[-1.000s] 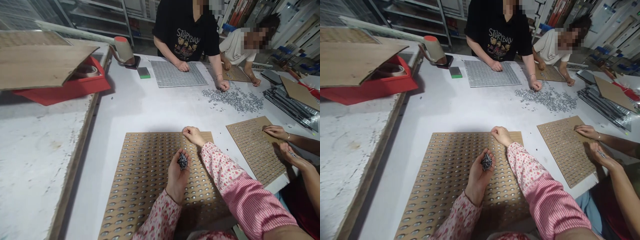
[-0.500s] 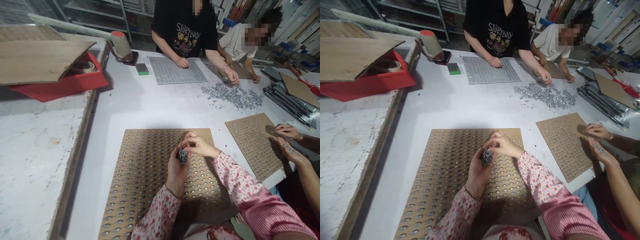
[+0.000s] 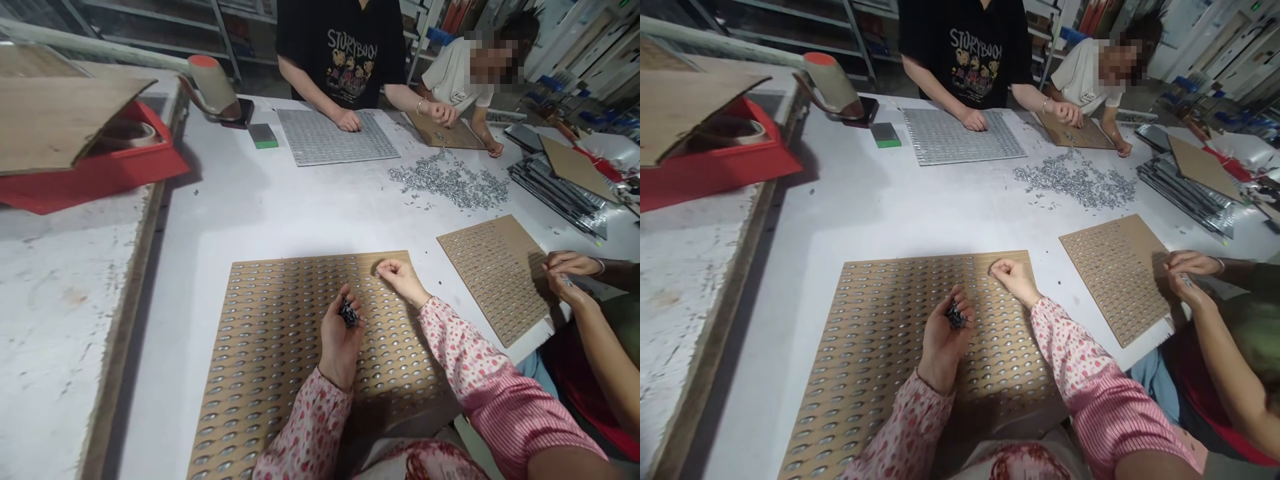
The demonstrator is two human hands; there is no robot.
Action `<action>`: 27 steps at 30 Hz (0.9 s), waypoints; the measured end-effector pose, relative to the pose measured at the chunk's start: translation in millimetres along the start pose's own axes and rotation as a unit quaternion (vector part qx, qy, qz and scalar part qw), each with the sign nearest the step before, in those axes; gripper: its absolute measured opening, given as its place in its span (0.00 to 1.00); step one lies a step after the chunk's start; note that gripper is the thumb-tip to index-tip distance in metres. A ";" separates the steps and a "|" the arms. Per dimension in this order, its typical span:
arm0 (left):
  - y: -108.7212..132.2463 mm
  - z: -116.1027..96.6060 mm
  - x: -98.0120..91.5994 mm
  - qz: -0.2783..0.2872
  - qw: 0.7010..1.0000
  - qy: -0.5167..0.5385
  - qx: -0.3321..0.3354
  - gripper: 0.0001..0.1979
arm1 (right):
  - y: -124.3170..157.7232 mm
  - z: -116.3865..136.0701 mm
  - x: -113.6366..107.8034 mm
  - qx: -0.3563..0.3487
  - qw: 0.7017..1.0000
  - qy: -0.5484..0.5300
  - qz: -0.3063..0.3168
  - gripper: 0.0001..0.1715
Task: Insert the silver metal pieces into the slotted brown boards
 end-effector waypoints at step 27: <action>-4.9 7.9 -5.7 -0.019 0.998 -0.050 0.022 0.11 | 6.6 34.3 14.1 -0.133 0.947 0.289 0.048 0.09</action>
Point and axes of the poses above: each hand's wrist, its own y-axis away from the middle knuckle, its own x-axis out of the palm, z = x × y, the point moved 1 cm from there along -y, towards the middle knuckle, and after that the axes turned 15 degrees about z, right-handed, at the moved point
